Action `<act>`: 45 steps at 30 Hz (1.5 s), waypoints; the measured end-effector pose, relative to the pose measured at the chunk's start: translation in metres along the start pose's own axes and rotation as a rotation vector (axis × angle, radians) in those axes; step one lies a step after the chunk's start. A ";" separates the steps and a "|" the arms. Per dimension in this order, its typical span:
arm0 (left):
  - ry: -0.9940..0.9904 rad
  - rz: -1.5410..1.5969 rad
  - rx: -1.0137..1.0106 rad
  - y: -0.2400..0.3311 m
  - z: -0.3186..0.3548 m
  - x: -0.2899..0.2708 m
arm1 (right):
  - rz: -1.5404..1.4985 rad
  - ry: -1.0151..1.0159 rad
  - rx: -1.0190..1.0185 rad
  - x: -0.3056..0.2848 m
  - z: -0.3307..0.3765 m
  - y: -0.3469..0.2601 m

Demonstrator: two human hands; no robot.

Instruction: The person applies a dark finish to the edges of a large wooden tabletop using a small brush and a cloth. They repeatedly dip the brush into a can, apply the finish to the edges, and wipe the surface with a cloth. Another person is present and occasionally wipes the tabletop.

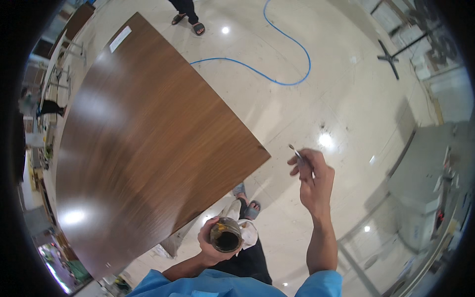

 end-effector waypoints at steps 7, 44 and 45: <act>0.122 -0.011 0.093 0.070 -0.037 -0.008 | 0.128 -0.087 0.038 -0.014 0.000 -0.050; 2.306 -0.313 -0.335 0.162 0.014 0.181 | 0.081 -1.345 -0.558 0.103 -0.147 -0.055; 2.327 -0.283 -0.299 0.163 0.019 0.183 | 0.069 -1.327 -0.511 0.103 -0.151 -0.047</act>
Point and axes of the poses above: each hand's wrist, its own z-axis away from the middle knuckle, its own x-axis out of the palm, y = z × x, the point moved 8 cm from there along -z, towards the middle knuckle, and after that the axes turned 3 degrees about z, right-handed, at the moved point
